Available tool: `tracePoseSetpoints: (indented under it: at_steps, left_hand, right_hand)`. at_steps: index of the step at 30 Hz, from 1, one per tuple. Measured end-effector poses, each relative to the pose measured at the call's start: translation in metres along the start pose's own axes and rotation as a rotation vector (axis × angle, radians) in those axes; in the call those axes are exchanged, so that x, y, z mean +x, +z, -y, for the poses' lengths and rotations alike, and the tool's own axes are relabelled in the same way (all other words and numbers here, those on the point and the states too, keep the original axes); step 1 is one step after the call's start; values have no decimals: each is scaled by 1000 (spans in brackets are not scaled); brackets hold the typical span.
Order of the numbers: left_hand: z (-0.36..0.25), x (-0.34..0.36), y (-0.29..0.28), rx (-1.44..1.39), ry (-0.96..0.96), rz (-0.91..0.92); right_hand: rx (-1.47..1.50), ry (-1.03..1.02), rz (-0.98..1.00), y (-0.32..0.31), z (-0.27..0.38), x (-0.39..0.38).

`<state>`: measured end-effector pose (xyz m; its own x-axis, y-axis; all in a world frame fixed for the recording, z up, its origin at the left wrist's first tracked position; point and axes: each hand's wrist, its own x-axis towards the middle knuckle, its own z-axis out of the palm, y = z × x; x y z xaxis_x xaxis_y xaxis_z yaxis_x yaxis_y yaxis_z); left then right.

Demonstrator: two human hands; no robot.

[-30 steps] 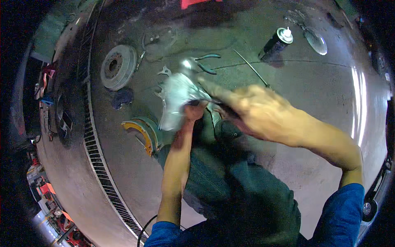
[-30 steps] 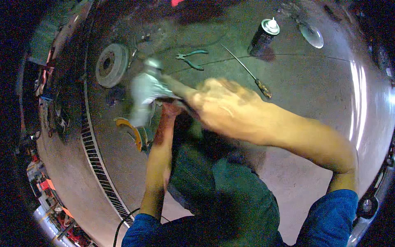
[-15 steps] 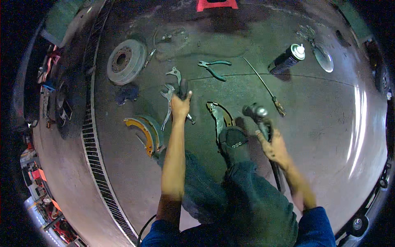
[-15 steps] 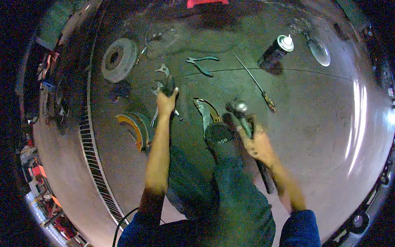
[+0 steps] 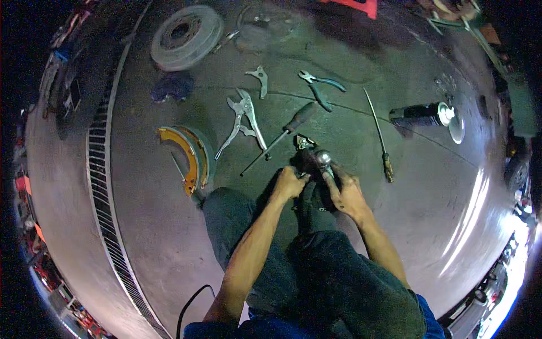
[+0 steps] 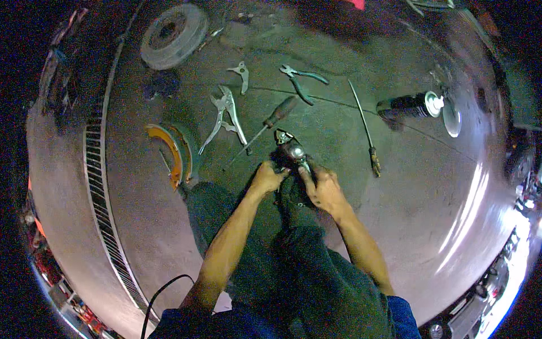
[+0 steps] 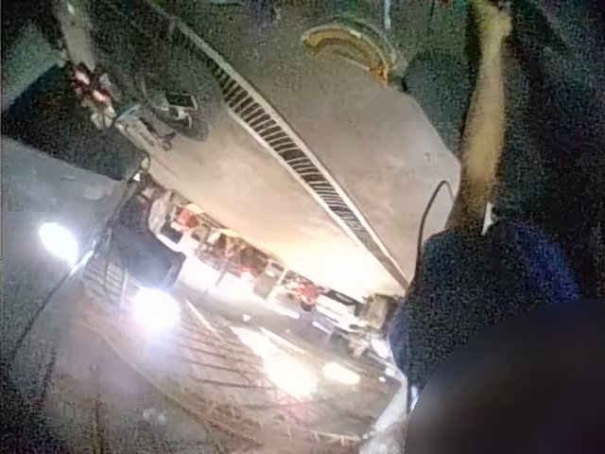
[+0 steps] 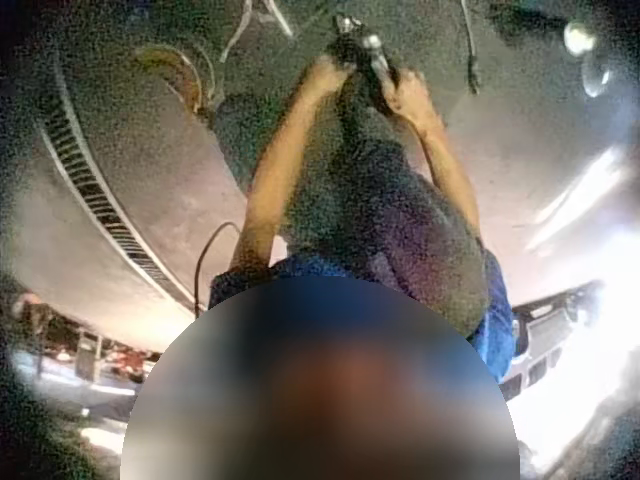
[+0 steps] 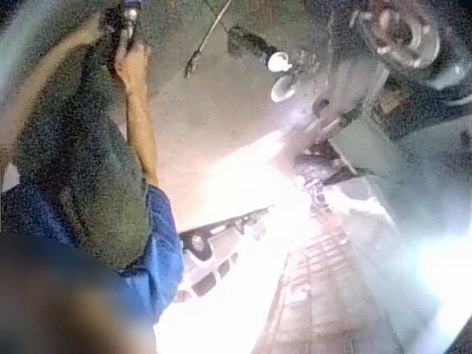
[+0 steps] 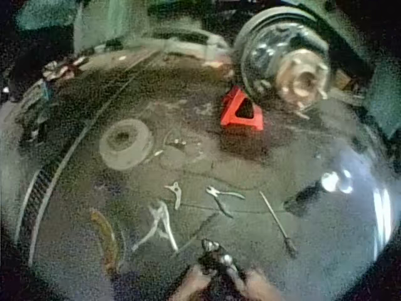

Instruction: Cleaning and assembling brake components on the floor of a garage.

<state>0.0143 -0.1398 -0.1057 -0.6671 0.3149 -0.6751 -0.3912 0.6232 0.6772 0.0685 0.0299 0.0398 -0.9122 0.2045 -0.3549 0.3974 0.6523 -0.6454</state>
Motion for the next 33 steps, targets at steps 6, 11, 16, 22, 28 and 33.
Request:
tracePoseSetpoints:
  at_steps: [6, 11, 16, 22, 28, 33]
  left_hand:
    - [-25, -15, -11, 42, -89, -20]
    - [-32, -19, -27, 55, -160, 35]
    - [-21, -13, -25, 80, -135, 65]
    - [-22, -12, -22, 80, -170, 44]
    - [-27, -17, -25, 129, -134, 34]
    - [-34, -26, -25, 128, -102, -17]
  right_hand:
    - [-133, 62, 100, 8, -3, 15]
    - [-136, -44, 37, 0, 13, 21]
    - [-216, 90, 51, 1, 21, 17]
    - [-184, 2, 69, 2, 15, 18]
    - [-283, 242, 94, 17, 22, 13]
    - [-188, 9, -83, 10, 7, -2]
